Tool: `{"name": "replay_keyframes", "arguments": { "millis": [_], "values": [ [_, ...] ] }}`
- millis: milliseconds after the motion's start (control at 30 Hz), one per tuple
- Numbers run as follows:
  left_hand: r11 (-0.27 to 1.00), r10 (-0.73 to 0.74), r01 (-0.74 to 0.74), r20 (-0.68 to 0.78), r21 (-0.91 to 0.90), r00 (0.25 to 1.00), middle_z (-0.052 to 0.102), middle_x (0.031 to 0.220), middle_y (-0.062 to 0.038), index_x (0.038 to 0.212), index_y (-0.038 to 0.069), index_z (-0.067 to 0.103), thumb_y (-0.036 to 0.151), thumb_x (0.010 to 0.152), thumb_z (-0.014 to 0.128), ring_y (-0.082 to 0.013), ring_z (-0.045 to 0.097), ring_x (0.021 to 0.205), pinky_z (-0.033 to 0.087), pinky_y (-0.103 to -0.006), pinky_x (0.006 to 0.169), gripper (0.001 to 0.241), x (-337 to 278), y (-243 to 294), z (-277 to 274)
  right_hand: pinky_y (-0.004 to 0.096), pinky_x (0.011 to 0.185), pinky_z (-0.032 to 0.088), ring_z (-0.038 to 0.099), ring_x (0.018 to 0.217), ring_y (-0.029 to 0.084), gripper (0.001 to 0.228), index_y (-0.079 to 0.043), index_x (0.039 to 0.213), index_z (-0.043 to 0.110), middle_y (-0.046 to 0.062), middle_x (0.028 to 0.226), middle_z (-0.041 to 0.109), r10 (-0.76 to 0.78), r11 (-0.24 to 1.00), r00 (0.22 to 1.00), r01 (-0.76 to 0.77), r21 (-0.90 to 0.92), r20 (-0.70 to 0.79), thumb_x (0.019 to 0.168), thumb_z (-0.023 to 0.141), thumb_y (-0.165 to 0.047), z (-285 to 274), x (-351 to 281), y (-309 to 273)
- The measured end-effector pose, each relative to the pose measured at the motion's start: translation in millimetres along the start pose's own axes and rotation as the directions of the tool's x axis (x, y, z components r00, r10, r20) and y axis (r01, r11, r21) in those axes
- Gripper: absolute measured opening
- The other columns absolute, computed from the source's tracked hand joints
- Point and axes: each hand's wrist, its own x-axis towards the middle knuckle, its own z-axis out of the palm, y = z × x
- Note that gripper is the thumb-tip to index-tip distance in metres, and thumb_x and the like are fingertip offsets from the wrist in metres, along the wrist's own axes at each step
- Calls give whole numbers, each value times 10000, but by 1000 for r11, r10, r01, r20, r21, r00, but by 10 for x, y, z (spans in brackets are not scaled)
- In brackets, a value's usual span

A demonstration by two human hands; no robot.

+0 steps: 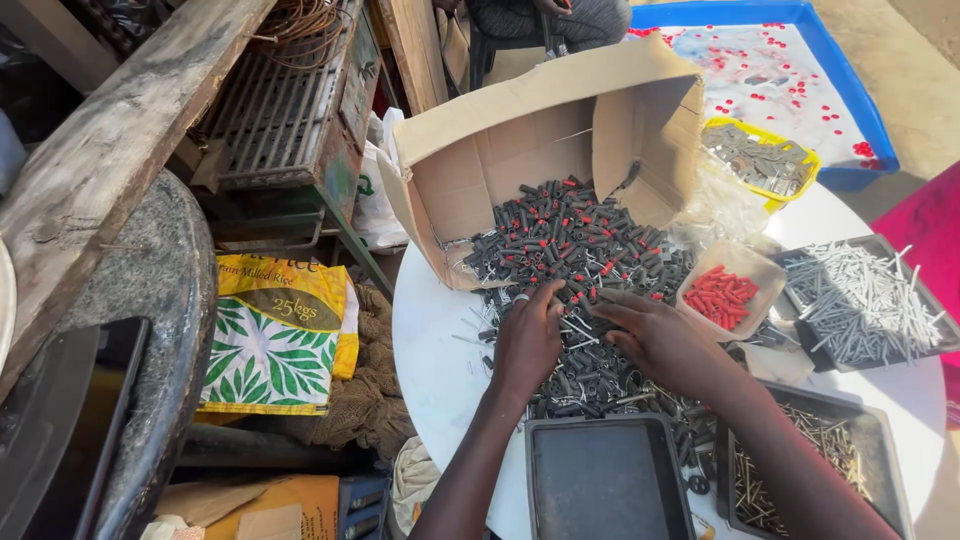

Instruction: Assembling plastic cable clips by inserting metal nails into them

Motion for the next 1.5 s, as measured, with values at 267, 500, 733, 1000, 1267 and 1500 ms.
{"name": "replay_keyframes", "arguments": {
  "millis": [267,500,733,1000,1267,1500],
  "values": [
    [970,31,-51,89,236,996,657,1150,-172,1281,233,607,137,968,663,-428,667,954,534,-564,713,333,140,1,85,468,1055,447,556,1351,335,420,-156,1399,612,123,1588,463,52,998,996,-55,-38,-65,1001,519,-255,-109,-300,-217],
    [936,98,-123,91,330,991,674,984,-128,1238,209,595,123,988,653,-423,674,852,521,-581,575,270,148,63,97,398,888,568,751,1083,241,326,-149,1234,714,35,1223,775,132,991,968,-137,-8,-213,979,583,-305,-311,-544,-229],
    [971,27,-61,151,230,988,687,932,-32,1211,248,601,169,988,680,-320,654,859,490,-521,625,250,173,11,56,284,696,508,680,692,128,244,-244,1162,782,-78,1138,805,454,885,759,-446,134,-467,942,677,-264,-643,-906,83],
    [996,71,-79,153,45,986,639,878,-19,1144,220,679,96,962,676,-304,626,858,451,-481,681,220,148,-11,79,622,966,490,603,1210,521,621,-135,1525,516,358,1275,640,545,682,692,-694,-229,-473,967,557,-404,-690,-1380,1684],
    [1000,27,-27,72,0,997,660,1074,-60,1088,203,678,146,955,674,-320,620,952,466,-457,744,145,70,-37,88,495,936,525,682,1106,363,448,-138,1305,696,174,1080,753,320,704,765,-587,-401,-558,891,740,-302,-580,-1434,2006],
    [989,-19,13,-40,-147,999,683,937,8,966,159,686,156,917,702,-195,596,822,469,-370,773,52,-104,116,-51,394,703,543,725,802,224,312,-229,1098,813,34,1004,787,394,717,638,-663,-213,-662,888,827,-459,-677,-1513,1905]
  ]
}}
